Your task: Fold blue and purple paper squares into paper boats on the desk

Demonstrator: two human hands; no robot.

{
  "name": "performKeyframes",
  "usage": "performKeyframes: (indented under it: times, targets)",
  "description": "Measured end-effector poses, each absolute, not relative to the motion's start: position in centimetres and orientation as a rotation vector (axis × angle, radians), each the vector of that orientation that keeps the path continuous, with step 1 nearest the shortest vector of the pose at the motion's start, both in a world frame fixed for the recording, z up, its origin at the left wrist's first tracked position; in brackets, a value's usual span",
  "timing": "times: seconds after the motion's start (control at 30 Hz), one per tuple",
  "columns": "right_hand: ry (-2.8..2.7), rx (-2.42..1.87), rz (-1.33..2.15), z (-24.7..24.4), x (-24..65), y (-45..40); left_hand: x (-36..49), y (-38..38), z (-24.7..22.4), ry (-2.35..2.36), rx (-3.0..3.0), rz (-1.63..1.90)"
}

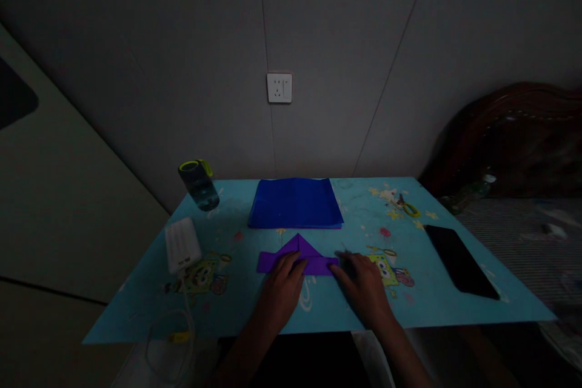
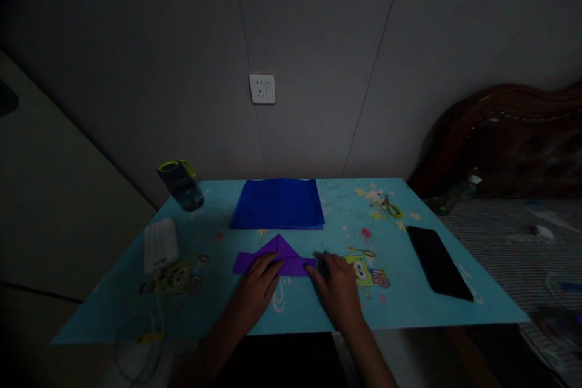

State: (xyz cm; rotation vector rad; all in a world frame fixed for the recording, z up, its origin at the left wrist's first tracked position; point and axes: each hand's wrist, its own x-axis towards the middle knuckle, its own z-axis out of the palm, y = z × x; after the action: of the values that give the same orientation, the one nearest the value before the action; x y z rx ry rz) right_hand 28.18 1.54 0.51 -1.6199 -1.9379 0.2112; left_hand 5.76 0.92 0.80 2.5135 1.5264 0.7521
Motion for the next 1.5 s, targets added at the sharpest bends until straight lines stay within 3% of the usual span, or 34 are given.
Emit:
performKeyframes:
  times: [1.03,1.3,1.5]
  targets:
    - [-1.848,-1.476,0.511,-0.4,28.5,1.6,9.8,1.6,1.4,1.531,2.373,0.688]
    - [-2.081,-1.414,0.241,0.6,27.8,1.2,10.0,1.2,1.2,1.602,2.442,0.675]
    - [-2.123,-1.453,0.266,1.2,27.5,1.1,9.7,1.4,1.6,1.533,2.503,0.72]
